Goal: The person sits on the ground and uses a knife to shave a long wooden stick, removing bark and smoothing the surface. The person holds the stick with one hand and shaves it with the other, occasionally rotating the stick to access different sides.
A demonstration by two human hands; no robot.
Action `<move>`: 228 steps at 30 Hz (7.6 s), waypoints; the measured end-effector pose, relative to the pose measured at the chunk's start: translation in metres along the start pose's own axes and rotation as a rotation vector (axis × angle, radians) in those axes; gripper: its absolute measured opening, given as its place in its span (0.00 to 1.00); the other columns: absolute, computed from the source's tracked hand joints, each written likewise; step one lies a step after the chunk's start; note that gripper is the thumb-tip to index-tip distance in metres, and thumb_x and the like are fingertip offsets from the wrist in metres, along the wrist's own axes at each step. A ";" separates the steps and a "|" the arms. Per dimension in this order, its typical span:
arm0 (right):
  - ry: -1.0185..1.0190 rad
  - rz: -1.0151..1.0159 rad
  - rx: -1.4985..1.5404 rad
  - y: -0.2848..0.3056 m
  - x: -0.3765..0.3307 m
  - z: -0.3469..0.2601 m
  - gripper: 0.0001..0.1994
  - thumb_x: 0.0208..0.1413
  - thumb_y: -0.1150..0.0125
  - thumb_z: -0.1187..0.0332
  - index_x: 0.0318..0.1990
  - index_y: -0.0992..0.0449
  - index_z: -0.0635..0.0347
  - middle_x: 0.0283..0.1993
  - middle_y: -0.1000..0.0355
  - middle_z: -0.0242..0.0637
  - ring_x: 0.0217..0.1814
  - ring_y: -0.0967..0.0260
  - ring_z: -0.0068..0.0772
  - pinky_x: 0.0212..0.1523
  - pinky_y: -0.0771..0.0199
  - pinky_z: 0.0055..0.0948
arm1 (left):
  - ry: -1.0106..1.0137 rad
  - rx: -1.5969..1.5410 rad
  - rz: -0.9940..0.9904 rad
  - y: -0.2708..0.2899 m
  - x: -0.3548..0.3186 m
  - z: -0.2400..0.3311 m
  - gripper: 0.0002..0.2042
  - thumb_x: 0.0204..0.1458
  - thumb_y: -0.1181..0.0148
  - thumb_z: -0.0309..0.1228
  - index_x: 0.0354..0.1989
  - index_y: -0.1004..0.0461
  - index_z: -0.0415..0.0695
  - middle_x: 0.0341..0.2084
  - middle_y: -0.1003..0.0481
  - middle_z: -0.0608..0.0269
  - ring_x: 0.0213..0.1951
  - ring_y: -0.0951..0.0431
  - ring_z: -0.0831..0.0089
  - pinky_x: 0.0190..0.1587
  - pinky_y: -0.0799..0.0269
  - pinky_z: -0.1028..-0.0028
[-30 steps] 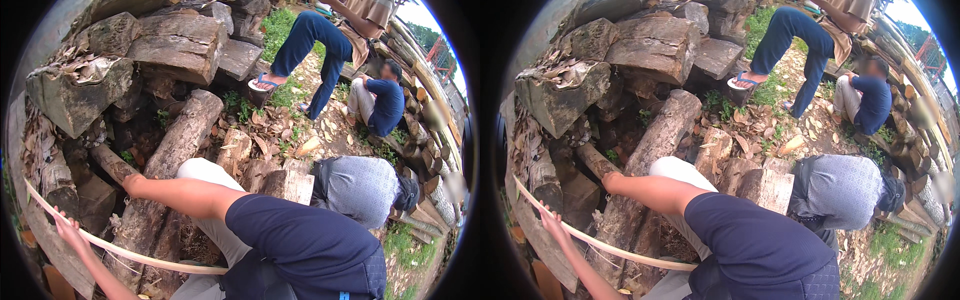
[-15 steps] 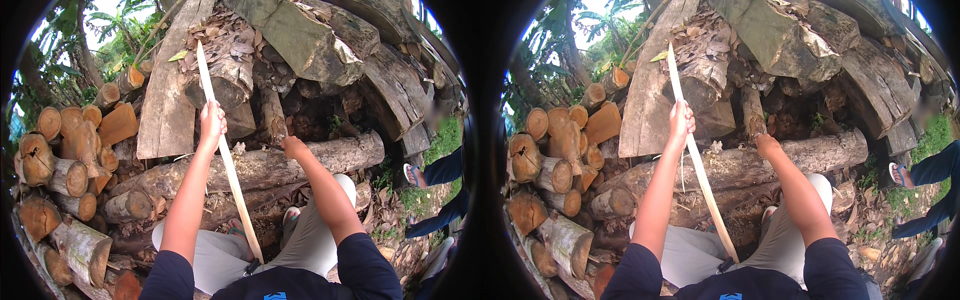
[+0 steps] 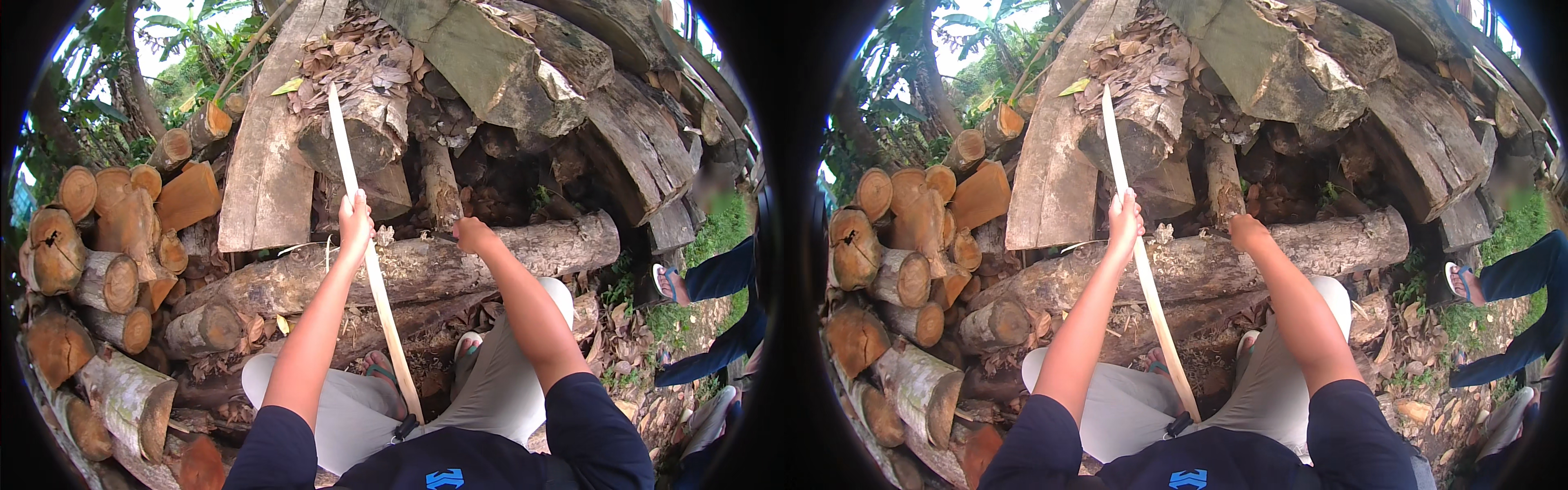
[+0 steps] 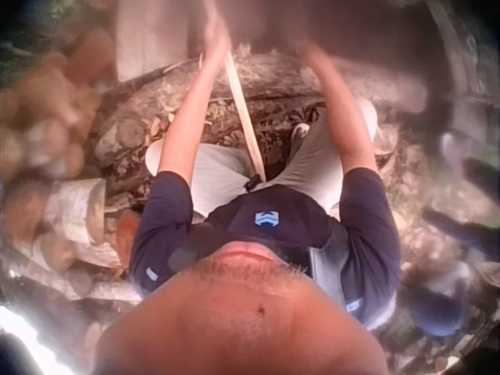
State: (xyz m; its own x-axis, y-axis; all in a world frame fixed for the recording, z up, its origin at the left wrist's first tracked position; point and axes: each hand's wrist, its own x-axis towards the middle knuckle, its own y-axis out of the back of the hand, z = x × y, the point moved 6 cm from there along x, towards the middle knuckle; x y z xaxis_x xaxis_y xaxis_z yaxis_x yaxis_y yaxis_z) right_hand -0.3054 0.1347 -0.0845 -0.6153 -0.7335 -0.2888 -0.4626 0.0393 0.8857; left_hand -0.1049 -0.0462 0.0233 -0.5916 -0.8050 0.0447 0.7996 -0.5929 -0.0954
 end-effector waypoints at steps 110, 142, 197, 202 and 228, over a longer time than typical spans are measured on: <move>0.458 0.641 -0.375 0.229 0.001 -0.215 0.21 0.70 0.51 0.48 0.38 0.20 0.55 0.30 0.22 0.57 0.37 0.22 0.67 0.38 0.22 0.59 | -0.140 0.479 0.164 0.015 -0.161 -0.083 0.18 0.64 0.41 0.45 0.36 0.30 0.39 0.18 0.24 0.45 0.25 0.21 0.40 0.25 0.29 0.50; 0.470 0.630 -0.440 0.185 -0.012 -0.209 0.16 0.72 0.52 0.53 0.43 0.21 0.51 0.27 0.22 0.53 0.32 0.21 0.63 0.34 0.20 0.57 | -0.033 0.479 0.166 0.025 -0.200 -0.115 0.18 0.66 0.43 0.44 0.34 0.31 0.39 0.17 0.26 0.42 0.24 0.22 0.39 0.23 0.31 0.50; 0.577 0.507 -0.434 0.119 -0.049 -0.192 0.15 0.70 0.48 0.55 0.34 0.28 0.54 0.21 0.26 0.47 0.24 0.25 0.58 0.27 0.24 0.55 | -0.039 0.446 0.212 0.028 -0.203 -0.113 0.20 0.65 0.40 0.43 0.31 0.30 0.37 0.15 0.28 0.44 0.21 0.22 0.42 0.22 0.32 0.53; 0.675 0.400 -0.527 0.076 -0.083 -0.199 0.16 0.71 0.50 0.55 0.35 0.27 0.54 0.21 0.25 0.48 0.25 0.24 0.60 0.27 0.22 0.55 | -0.053 0.464 0.220 0.031 -0.202 -0.112 0.19 0.66 0.43 0.44 0.33 0.30 0.39 0.16 0.27 0.41 0.23 0.22 0.38 0.24 0.30 0.49; 0.576 0.538 -0.808 0.144 -0.061 -0.247 0.19 0.72 0.53 0.56 0.38 0.21 0.60 0.25 0.21 0.49 0.29 0.18 0.55 0.29 0.17 0.49 | -0.026 0.539 0.223 0.031 -0.202 -0.113 0.18 0.66 0.45 0.47 0.35 0.31 0.43 0.18 0.24 0.48 0.23 0.21 0.43 0.23 0.28 0.50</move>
State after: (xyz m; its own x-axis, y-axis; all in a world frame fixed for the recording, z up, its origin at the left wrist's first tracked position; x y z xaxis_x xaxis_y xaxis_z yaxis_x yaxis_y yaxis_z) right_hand -0.1768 0.0177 0.1507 -0.1275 -0.9655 0.2272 0.4510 0.1476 0.8802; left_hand 0.0279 0.1002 -0.1010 -0.4056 -0.9078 0.1070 0.8484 -0.3303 0.4137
